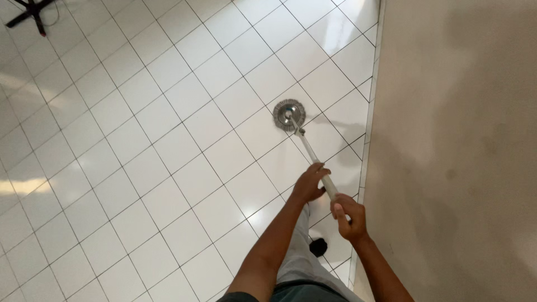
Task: The person dips a mop into a bucket, spins it to remove excess water, and then mops the tiled floor of a hallway.
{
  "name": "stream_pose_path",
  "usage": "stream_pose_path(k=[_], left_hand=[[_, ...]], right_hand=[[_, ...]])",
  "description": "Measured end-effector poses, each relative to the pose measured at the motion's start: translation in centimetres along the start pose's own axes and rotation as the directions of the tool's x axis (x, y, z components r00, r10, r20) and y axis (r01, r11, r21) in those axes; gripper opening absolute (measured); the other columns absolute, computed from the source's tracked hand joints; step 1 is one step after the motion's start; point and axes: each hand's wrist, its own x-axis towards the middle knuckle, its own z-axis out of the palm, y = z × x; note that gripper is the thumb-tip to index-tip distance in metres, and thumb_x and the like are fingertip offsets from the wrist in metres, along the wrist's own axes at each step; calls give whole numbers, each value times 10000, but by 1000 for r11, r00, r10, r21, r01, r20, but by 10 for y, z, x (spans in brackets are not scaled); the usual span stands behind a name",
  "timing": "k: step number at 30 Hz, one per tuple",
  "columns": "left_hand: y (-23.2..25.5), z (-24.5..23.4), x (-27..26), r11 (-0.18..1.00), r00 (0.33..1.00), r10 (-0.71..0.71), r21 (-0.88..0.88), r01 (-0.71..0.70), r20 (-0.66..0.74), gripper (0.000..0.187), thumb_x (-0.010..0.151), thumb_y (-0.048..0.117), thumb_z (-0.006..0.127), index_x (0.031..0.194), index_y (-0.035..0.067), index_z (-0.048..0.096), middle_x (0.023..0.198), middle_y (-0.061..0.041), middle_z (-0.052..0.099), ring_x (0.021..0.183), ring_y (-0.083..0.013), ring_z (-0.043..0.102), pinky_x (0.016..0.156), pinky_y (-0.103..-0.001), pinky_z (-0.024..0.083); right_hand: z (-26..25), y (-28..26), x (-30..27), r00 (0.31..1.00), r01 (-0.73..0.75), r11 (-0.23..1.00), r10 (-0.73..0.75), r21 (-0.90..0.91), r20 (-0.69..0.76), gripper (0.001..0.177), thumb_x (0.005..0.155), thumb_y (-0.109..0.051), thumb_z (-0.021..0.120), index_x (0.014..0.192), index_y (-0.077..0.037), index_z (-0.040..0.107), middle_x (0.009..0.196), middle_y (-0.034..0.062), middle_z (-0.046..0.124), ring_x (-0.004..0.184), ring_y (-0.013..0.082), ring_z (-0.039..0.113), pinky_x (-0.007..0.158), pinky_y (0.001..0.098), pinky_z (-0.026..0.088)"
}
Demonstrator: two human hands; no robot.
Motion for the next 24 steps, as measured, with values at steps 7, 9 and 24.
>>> stream_pose_path(k=[7, 9, 24], left_hand=[[-10, -3, 22, 950, 947, -311, 14, 311, 82, 779, 817, 187, 821, 1502, 289, 462, 1607, -160, 355, 1428, -352, 433, 1050, -444, 487], [-3, 4, 18, 945, 941, -327, 22, 327, 85, 789, 813, 184, 825, 1500, 283, 448, 1606, -168, 340, 1425, -368, 429, 1040, -452, 485], [131, 92, -97, 947, 982, 184, -260, -189, -44, 369, 916, 279, 809, 760, 107, 521, 769, -62, 601, 811, -300, 600, 898, -412, 543]], right_hand=[[7, 47, 30, 999, -41, 998, 41, -41, 14, 370, 991, -76, 530, 627, -7, 530, 633, 69, 588, 637, 197, 593, 1049, 417, 499], [5, 44, 28, 1000, -26, 999, 26, -30, -12, 389, 1010, -73, 530, 629, 3, 519, 609, 70, 555, 610, 191, 552, 1023, 416, 508], [-67, -126, -119, 975, -43, 995, 61, 90, -212, 489, 1045, -126, 479, 571, -22, 419, 547, 56, 481, 518, 160, 474, 600, 335, 444]])
